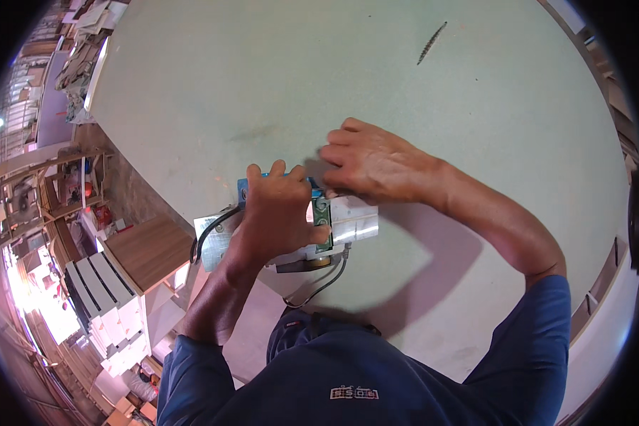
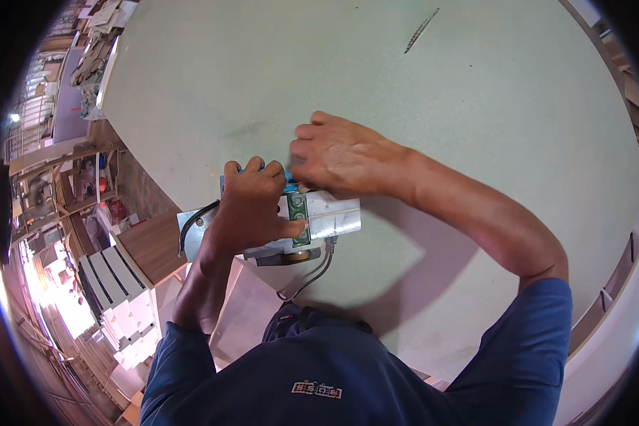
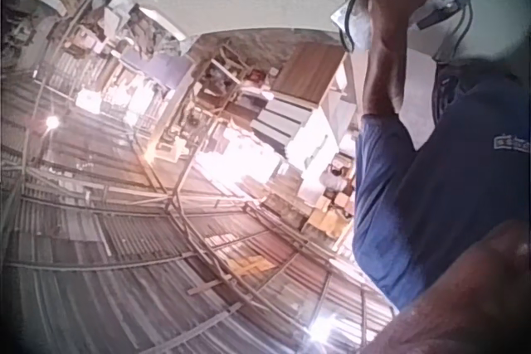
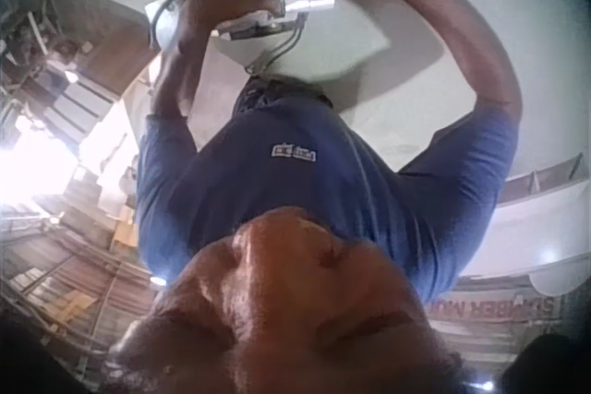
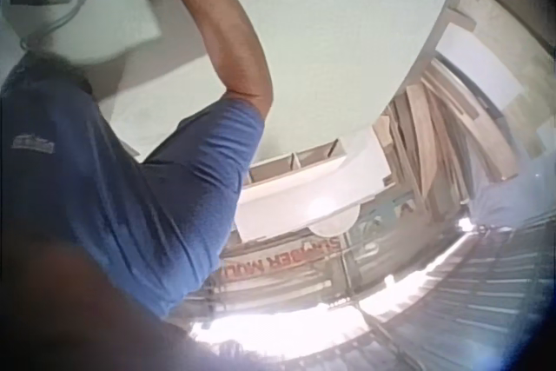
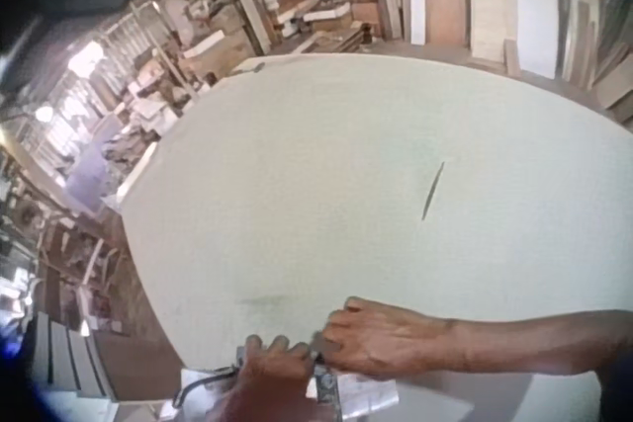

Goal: The person unscrews and removes components from a handheld power planer on a workbench, handling a small circuit board and screws by hand.

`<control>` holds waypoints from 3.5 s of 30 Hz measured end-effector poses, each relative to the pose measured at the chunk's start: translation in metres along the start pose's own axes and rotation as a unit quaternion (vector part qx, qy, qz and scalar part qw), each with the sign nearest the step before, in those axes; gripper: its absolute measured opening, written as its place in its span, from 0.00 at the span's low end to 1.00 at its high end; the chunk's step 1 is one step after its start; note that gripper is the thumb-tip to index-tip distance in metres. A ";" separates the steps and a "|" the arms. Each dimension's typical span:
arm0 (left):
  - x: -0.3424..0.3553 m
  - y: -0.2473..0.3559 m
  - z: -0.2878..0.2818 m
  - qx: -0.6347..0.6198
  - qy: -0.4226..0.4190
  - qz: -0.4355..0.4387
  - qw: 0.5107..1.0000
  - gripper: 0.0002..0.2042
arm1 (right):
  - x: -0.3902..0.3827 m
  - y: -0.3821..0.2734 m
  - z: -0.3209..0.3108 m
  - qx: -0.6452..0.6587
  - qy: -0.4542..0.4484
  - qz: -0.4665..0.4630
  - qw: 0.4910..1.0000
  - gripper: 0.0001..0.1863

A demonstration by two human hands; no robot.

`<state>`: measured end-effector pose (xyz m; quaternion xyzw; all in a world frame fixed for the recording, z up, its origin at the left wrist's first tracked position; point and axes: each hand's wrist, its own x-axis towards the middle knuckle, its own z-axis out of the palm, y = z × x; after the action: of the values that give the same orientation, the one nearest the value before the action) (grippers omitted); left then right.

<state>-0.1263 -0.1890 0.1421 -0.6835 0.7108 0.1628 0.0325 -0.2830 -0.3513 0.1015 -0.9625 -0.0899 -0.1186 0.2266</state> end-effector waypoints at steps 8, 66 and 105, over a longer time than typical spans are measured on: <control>-0.007 0.003 0.001 -0.003 -0.046 -0.036 0.998 0.22 | 0.001 -0.042 -0.022 -0.088 0.012 0.019 0.996 0.02; -0.048 0.016 -0.002 -0.007 -0.029 -0.079 0.996 0.28 | 0.062 -0.091 -0.016 -0.052 0.029 0.076 0.995 0.07; -0.024 0.006 0.000 0.010 -0.011 -0.124 0.992 0.23 | -0.049 -0.174 0.128 0.439 0.374 0.554 0.601 0.14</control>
<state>-0.1306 -0.1659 0.1501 -0.7642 0.6217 0.1578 0.0673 -0.3458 -0.1457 0.0493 -0.4842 0.5120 -0.2663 0.6576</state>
